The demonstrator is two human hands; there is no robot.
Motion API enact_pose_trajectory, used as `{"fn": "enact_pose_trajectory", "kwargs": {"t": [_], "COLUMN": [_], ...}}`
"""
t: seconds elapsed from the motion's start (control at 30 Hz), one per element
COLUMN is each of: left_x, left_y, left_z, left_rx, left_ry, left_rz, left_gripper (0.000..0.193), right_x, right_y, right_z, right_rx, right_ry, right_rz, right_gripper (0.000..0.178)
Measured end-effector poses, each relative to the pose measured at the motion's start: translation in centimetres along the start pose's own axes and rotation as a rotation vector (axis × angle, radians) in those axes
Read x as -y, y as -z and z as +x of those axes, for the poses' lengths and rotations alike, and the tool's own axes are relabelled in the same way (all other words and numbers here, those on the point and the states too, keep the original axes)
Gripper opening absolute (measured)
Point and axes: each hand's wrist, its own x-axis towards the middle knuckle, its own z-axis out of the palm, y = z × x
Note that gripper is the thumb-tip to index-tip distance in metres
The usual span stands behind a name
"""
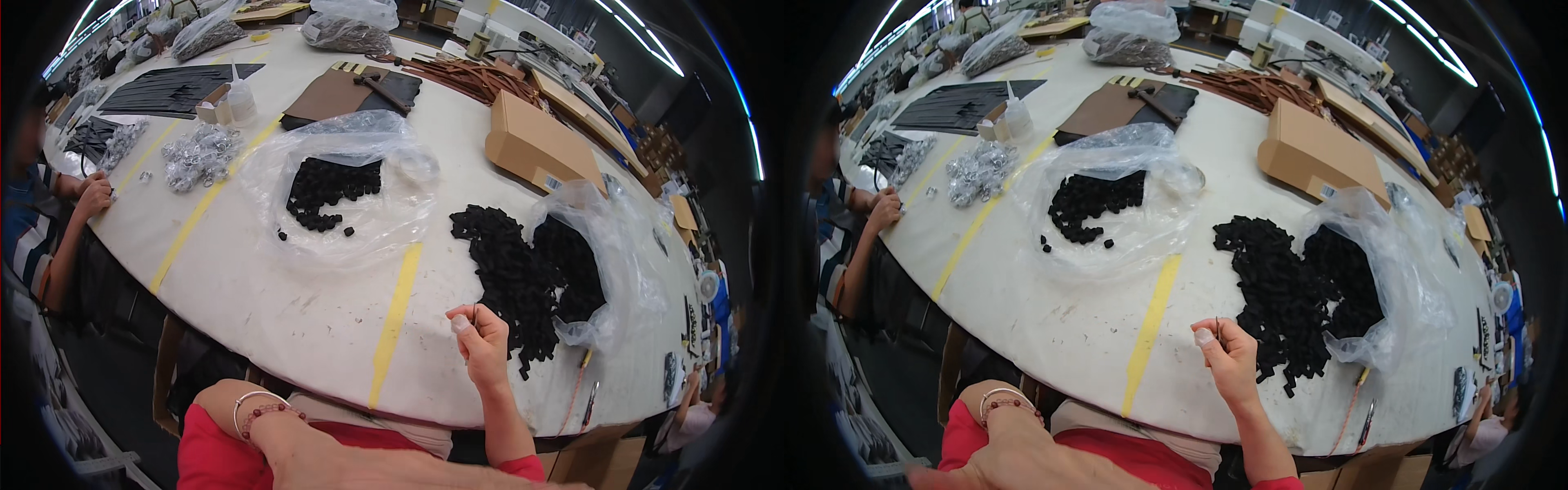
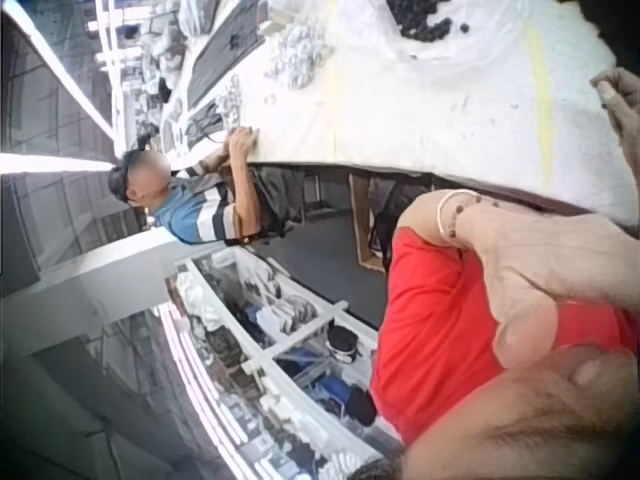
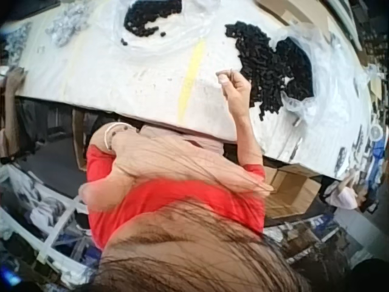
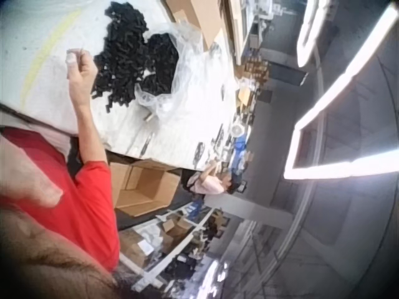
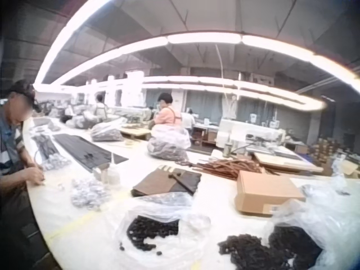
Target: The person folds small black strips into loops by hand and works on them using a small tool, handling the pieces one at a time.
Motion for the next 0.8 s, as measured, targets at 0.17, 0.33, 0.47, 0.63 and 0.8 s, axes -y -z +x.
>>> {"fn": "enact_pose_trajectory", "kwargs": {"t": [0.17,0.33,0.47,0.63,0.8], "left_x": [-2.1,-2.4,-2.7,-3.1,-3.8], "left_y": [1.5,0.9,0.9,0.6,0.7], "left_z": [0.1,0.6,0.2,0.3,0.9], "left_rx": [0.037,0.086,0.140,0.225,0.276], "left_ry": [-0.056,-0.099,-0.136,-0.182,-0.222], "left_rz": [0.067,0.127,0.167,0.195,0.243], "left_gripper": [0.049,0.047,0.046,0.044,0.043], "right_x": [-1.8,-2.4,-2.9,-3.2,-3.1], "right_y": [-0.5,-0.7,-1.0,-1.4,-1.6], "right_z": [-0.3,-0.1,0.2,0.2,0.2], "right_rx": [0.113,0.118,0.138,0.165,0.177], "right_ry": [-0.170,-0.196,-0.215,-0.228,-0.209], "right_rz": [0.109,0.141,0.115,0.083,0.024], "right_gripper": [0.014,0.016,0.017,0.017,0.016]}}
